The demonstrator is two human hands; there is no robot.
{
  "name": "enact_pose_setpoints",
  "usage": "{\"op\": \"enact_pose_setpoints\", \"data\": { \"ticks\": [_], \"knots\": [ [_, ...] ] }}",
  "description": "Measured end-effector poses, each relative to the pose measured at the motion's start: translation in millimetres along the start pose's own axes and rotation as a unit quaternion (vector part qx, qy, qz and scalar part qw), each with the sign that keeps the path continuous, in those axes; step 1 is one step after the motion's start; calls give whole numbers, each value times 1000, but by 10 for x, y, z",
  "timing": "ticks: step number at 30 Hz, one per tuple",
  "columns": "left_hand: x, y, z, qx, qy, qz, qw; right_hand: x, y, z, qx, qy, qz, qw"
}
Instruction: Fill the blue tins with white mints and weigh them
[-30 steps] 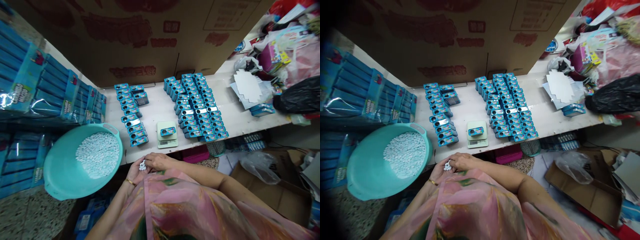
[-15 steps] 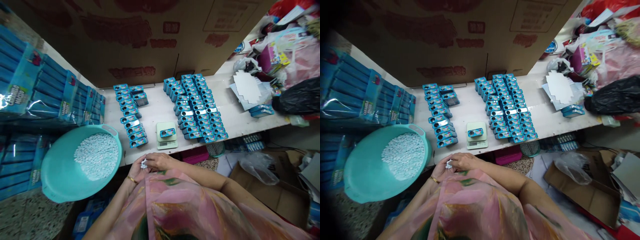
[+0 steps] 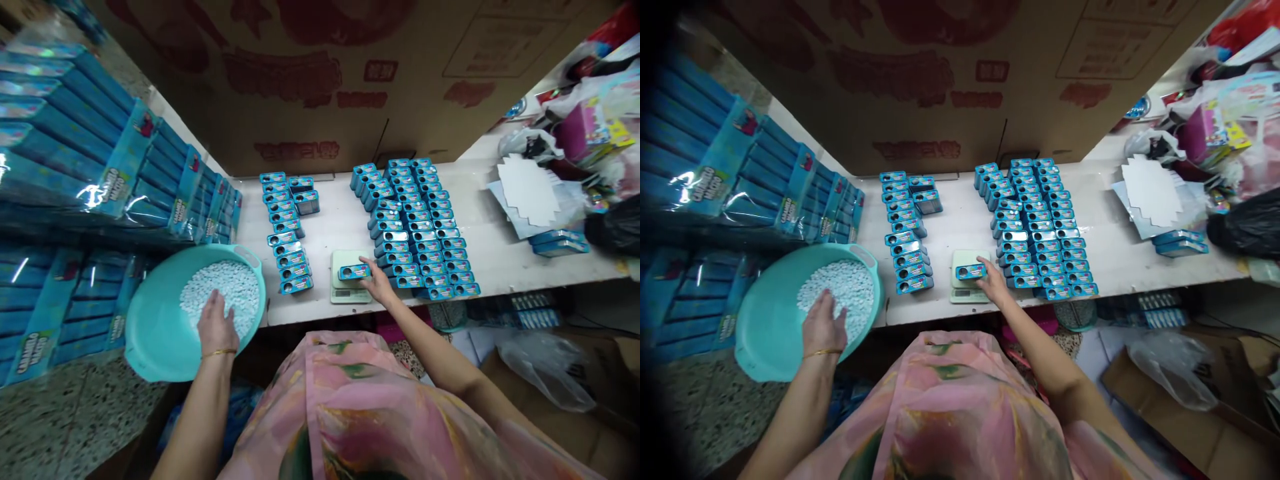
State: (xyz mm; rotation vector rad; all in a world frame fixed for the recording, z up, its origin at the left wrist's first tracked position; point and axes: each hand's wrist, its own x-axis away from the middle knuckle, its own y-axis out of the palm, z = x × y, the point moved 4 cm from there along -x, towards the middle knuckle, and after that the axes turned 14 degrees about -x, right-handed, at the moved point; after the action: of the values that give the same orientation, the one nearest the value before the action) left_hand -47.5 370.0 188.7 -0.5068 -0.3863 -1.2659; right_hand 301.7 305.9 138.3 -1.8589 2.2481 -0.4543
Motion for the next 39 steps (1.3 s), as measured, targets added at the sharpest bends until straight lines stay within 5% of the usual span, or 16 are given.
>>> {"op": "enact_pose_setpoints", "data": {
  "ticks": [2, 5, 8, 11, 15, 21, 26, 30, 34, 39],
  "knots": [
    [171, 302, -71, 72, -33, -78, 994, -69, 55, -92, 6, -12, -10, 1000],
    [455, 879, -242, 170, -193, -279, 925, -69, 123, -566, 103, -102, -42, 989],
    [507, 1229, -332, 234, -253, -308, 887, 48, 279, -1156, 260, -221, -138, 930],
    [433, 1410, -353, 254, -262, -310, 878, 155, 465, -1514, 367, -298, -203, 858],
    [382, 1512, -332, 205, -275, -306, 888, 222, 651, -1596, 419, -357, -235, 801],
    [376, 1607, -385, 196, -292, -285, 892, 275, 674, -1510, 419, -377, -253, 786],
    [387, 1696, -454, 224, -293, -286, 884, 216, 533, -1512, 424, -319, -245, 811],
    [375, 1694, -439, 254, -284, -266, 885, 113, 255, -1389, 339, -244, -164, 894],
    [365, 1591, -440, 255, -292, -261, 884, -25, -16, -863, 112, -114, -54, 986],
    [416, 1369, -460, 229, -298, -251, 892, -87, -27, -121, -117, 2, 25, 993]
  ]
}}
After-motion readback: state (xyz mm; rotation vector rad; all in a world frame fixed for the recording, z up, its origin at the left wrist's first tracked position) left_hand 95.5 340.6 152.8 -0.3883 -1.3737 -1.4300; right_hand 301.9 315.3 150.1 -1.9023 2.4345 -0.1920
